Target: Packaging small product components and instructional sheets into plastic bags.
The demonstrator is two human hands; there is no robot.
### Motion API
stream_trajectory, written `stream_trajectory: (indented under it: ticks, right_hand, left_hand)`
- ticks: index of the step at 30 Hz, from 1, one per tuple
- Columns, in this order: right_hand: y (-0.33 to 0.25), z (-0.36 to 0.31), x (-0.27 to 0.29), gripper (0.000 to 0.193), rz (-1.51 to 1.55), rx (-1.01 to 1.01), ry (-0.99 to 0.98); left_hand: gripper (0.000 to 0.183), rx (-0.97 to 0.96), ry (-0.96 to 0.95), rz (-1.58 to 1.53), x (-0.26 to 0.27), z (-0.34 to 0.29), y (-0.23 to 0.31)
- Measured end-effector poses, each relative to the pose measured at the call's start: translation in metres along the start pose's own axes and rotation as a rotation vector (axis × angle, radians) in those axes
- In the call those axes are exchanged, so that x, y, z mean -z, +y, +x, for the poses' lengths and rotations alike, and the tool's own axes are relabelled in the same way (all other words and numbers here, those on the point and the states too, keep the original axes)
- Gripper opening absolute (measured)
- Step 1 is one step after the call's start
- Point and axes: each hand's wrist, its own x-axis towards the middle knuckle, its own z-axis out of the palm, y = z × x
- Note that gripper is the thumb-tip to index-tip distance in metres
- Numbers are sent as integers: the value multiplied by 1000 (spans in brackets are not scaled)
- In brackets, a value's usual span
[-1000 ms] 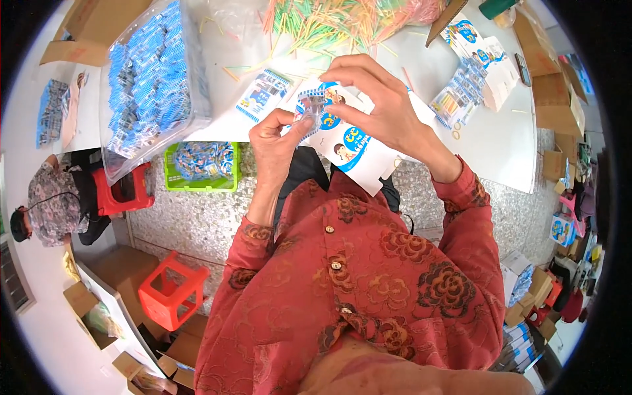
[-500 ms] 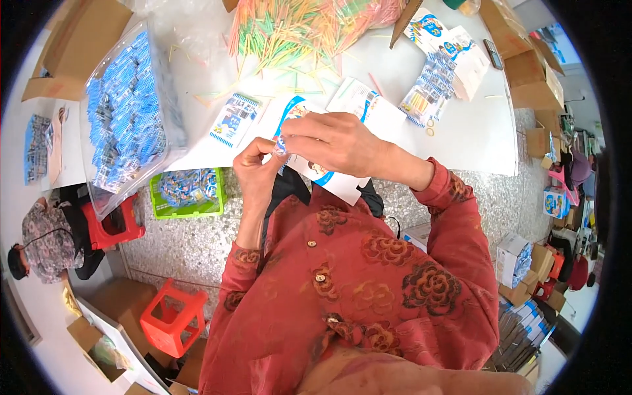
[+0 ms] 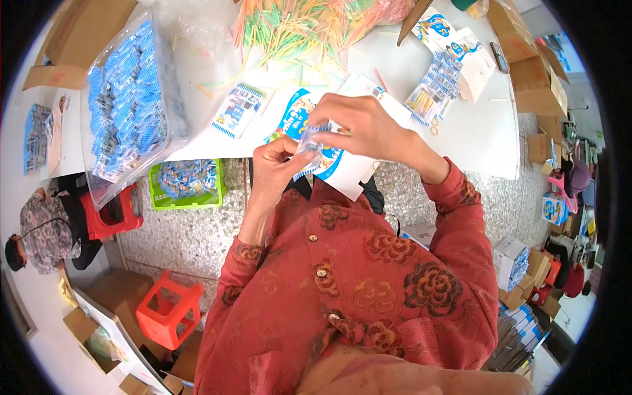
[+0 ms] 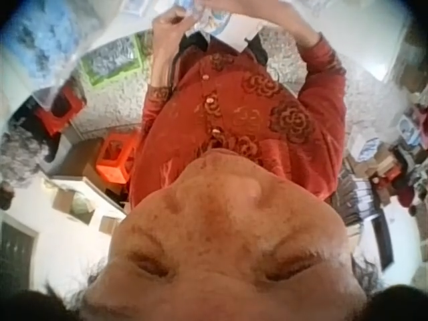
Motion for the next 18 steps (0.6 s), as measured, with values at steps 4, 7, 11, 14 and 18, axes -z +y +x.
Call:
stream_trajectory:
  ticks: [4, 7, 11, 14, 18]
  right_hand:
    - [-4, 0, 9, 17, 75, -155, -103]
    - [1, -5, 6, 15, 67, -59, -52]
    - [4, -9, -4, 15, -156, 120, 71]
    - [-2, -14, -6, 17, -319, 208, 141]
    - [-10, -18, -5, 17, -221, 170, 97]
  left_hand:
    - [12, -15, 12, -31, -3, 0, -1]
    - [12, -36, 30, -26, -1, 0, -4]
    - [11, -9, 78, -18, -3, 0, -2]
    - [11, 10, 84, -9, -2, -1, -3]
    - [12, 25, 89, -37, -6, -3, -1]
